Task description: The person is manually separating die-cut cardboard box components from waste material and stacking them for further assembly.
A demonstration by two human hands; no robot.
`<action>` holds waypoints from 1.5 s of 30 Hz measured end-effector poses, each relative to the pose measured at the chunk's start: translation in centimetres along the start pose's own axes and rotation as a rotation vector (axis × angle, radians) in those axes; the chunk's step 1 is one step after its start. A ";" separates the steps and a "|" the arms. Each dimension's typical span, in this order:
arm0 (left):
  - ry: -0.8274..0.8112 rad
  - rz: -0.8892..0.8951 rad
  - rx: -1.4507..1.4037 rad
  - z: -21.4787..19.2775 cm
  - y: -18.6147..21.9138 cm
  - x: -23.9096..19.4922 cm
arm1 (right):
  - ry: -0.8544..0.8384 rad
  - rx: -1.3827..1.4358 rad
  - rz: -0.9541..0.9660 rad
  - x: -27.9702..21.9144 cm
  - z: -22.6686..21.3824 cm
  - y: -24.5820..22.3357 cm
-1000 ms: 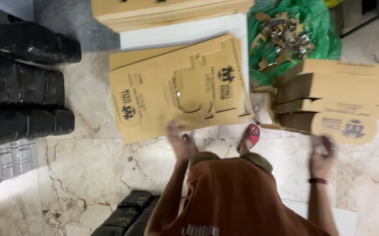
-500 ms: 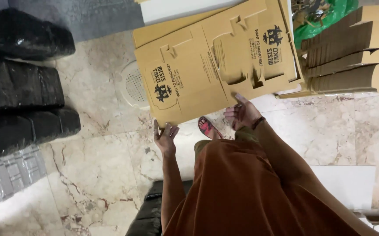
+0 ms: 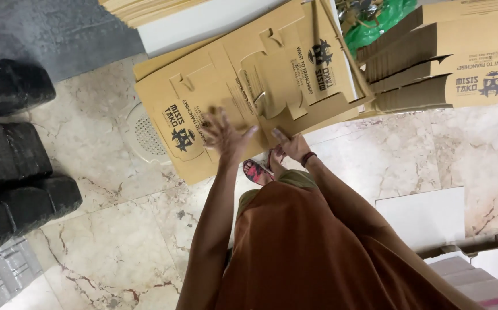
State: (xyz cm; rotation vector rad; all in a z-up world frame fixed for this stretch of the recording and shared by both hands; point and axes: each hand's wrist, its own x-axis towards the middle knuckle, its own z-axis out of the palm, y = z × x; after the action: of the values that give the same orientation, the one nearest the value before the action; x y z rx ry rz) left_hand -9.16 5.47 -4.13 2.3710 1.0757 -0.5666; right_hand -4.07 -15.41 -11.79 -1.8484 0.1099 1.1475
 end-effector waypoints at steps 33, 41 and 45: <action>-0.387 0.810 0.734 0.1 -5.6 9.1 | 0.091 0.798 0.247 -4.7 16.6 -3.8; -0.380 0.844 0.775 2.1 -5.1 3.9 | 0.361 0.908 0.147 -5.3 17.7 3.6; -0.327 0.767 0.718 4.4 -4.6 3.2 | 0.335 1.000 0.199 -4.4 18.4 4.4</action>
State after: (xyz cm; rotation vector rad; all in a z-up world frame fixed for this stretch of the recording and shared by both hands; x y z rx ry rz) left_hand -11.57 7.46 -10.55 2.8406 -0.2687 -1.0960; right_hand -20.91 -5.88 -13.83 -1.1029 0.9026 0.6759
